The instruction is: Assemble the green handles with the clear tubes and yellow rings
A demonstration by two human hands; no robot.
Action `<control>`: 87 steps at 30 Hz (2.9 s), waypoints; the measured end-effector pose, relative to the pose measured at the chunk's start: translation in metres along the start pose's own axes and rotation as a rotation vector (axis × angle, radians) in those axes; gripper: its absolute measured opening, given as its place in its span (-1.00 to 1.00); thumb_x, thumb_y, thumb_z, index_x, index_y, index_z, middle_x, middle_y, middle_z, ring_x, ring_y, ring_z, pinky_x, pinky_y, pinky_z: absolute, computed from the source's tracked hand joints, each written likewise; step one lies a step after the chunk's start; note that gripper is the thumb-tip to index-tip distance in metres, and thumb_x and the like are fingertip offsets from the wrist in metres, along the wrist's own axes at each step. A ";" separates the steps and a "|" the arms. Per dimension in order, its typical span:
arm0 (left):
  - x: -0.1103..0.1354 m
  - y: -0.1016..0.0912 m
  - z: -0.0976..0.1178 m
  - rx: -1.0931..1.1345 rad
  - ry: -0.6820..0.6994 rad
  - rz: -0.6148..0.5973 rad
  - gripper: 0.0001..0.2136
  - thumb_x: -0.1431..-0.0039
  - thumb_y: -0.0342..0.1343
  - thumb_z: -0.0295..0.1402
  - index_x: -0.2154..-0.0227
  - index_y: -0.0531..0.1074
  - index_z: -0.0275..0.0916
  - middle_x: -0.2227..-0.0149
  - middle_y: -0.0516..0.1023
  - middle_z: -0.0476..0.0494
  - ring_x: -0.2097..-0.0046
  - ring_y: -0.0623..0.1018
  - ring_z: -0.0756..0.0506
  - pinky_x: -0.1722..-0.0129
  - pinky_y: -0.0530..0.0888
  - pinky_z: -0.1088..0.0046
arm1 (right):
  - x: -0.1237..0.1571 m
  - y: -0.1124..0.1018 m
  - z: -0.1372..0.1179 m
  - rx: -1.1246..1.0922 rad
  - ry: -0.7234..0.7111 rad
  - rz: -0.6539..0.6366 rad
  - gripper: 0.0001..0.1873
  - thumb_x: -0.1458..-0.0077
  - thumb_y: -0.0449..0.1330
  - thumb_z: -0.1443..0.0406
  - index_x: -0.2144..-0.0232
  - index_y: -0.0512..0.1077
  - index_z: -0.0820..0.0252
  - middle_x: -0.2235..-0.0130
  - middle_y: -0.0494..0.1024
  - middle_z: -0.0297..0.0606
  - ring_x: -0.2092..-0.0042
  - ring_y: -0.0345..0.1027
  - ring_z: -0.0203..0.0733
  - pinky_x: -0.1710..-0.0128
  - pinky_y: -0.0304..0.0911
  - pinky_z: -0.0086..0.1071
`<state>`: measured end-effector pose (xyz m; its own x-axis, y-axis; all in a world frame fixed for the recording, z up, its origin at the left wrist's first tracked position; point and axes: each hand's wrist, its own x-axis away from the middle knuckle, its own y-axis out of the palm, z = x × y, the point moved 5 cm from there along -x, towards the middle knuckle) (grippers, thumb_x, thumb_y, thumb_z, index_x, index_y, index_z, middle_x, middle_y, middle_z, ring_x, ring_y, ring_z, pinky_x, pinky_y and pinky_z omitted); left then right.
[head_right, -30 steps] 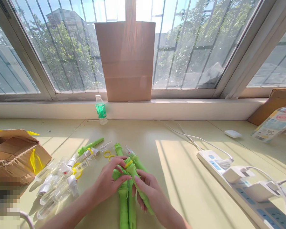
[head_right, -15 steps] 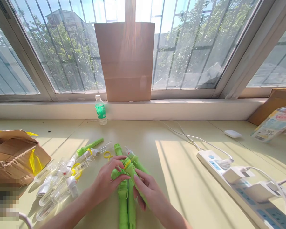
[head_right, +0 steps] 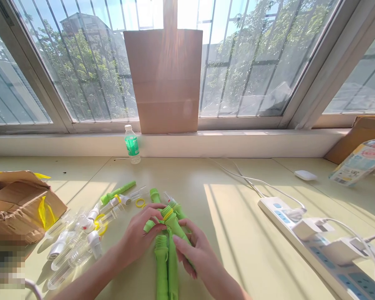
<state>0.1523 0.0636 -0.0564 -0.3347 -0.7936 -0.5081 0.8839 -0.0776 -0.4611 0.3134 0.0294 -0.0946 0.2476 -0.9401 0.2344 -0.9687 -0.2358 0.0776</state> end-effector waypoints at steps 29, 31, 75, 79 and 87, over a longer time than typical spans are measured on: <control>0.003 0.007 -0.003 -0.051 -0.052 -0.068 -0.82 -0.15 0.20 -0.45 0.25 0.32 -0.15 0.00 0.49 -0.10 0.14 0.54 -0.06 0.22 0.51 0.41 | -0.003 0.008 0.001 0.166 -0.017 -0.052 -0.57 -0.16 0.12 -0.08 0.28 0.34 0.17 0.64 0.14 -0.56 0.71 -0.03 -0.45 0.75 -0.11 -0.52; 0.004 0.008 -0.003 -0.056 -0.054 -0.069 -0.82 -0.15 0.20 -0.45 0.25 0.31 -0.15 0.00 0.49 -0.10 0.15 0.54 -0.06 0.22 0.51 0.41 | -0.003 0.008 0.000 0.166 -0.020 -0.056 -0.56 -0.16 0.11 -0.09 0.31 0.33 0.17 0.63 0.16 -0.54 0.70 -0.02 -0.44 0.75 -0.09 -0.53; 0.005 0.010 -0.006 -0.046 -0.037 -0.043 -0.87 -0.19 0.16 -0.42 0.29 0.30 -0.15 0.10 0.53 -0.12 0.00 0.53 -0.12 0.22 0.53 0.42 | -0.003 0.009 0.001 0.086 -0.002 -0.098 -0.59 -0.19 0.10 -0.06 0.34 0.33 0.17 0.62 0.18 -0.52 0.68 0.00 -0.45 0.78 -0.10 -0.57; 0.005 0.009 -0.004 -0.027 -0.027 -0.051 -0.89 -0.21 0.12 -0.44 0.26 0.29 -0.15 0.03 0.50 -0.15 0.01 0.53 -0.11 0.21 0.54 0.40 | -0.002 0.010 -0.001 0.030 -0.020 -0.126 -0.62 -0.22 0.10 -0.02 0.35 0.35 0.19 0.63 0.18 -0.52 0.69 -0.03 -0.46 0.78 -0.10 -0.58; 0.004 0.008 -0.004 -0.029 -0.036 -0.049 -0.90 -0.22 0.10 -0.45 0.31 0.28 -0.16 0.09 0.53 -0.17 -0.07 0.50 -0.17 0.20 0.52 0.37 | -0.001 0.011 -0.005 -0.002 -0.021 -0.120 -0.64 -0.23 0.11 0.01 0.35 0.36 0.19 0.64 0.13 -0.53 0.69 -0.05 -0.45 0.77 -0.13 -0.56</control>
<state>0.1570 0.0622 -0.0651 -0.3649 -0.8107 -0.4578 0.8568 -0.0999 -0.5059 0.3028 0.0289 -0.0896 0.3614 -0.9101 0.2028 -0.9321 -0.3465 0.1057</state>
